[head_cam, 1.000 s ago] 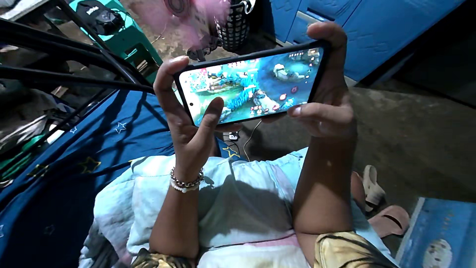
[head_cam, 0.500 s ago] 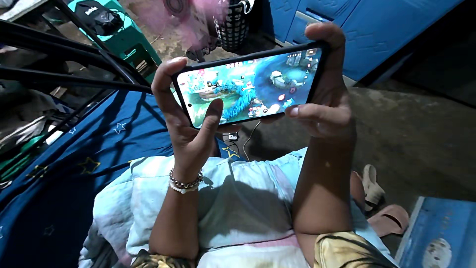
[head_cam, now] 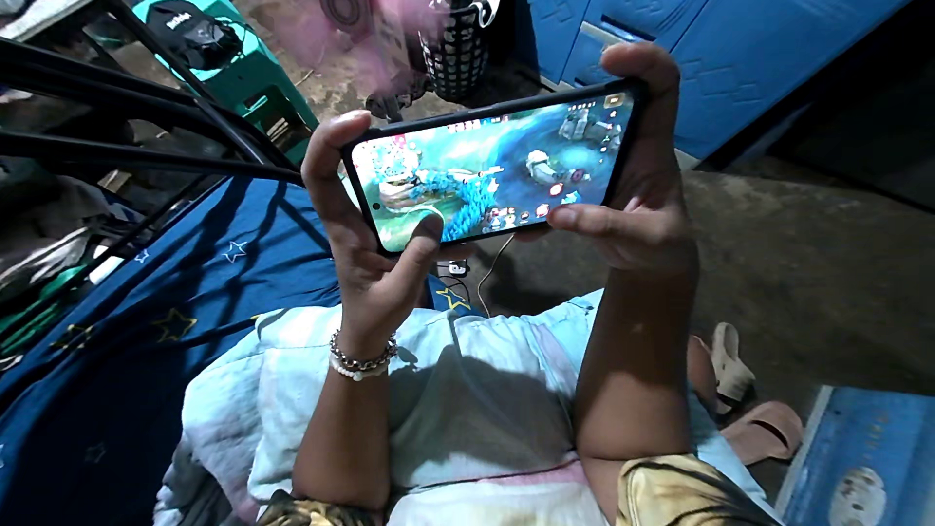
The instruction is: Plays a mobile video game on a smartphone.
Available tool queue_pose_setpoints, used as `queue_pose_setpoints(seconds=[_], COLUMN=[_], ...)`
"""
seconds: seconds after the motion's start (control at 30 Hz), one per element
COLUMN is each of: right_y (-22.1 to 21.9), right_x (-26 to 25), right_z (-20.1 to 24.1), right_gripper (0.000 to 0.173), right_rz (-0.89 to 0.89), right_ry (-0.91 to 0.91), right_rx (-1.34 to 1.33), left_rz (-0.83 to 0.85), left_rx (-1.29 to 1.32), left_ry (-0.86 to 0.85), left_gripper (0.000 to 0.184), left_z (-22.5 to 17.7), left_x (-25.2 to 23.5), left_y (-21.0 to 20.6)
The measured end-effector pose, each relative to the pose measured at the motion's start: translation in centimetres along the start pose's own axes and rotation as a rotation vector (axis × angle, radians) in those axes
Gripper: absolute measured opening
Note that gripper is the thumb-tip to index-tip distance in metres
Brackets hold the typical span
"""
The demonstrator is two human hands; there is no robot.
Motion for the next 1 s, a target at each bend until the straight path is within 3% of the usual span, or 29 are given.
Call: queue_pose_setpoints(seconds=[0.2, 0.73, 1.0], right_y=[0.1, 0.18, 0.17], right_x=[-0.03, -0.2, -0.12], right_z=[0.03, 0.16, 0.38], right_gripper=[0.083, 0.086, 0.077], right_rz=[-0.012, -0.013, -0.032], right_ry=[-0.009, 0.035, 0.027], right_rx=[-0.017, 0.049, 0.036], left_rz=[0.025, 0.035, 0.062], left_rx=[0.136, 0.165, 0.159], left_ry=[0.031, 0.026, -0.007], left_gripper=[0.08, 0.076, 0.079], left_z=[0.21, 0.25, 0.05], left_x=[0.02, 0.01, 0.0], left_y=[0.25, 0.26, 0.2])
Point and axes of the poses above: each hand's wrist, its own x-axis away from the middle knuckle, its own y-axis out of the back of the hand, z = x × y, the point moved 7 cm from there along -x, towards the middle knuckle, and after that the axes turned 6 degrees about x, right-handed, at the moved point
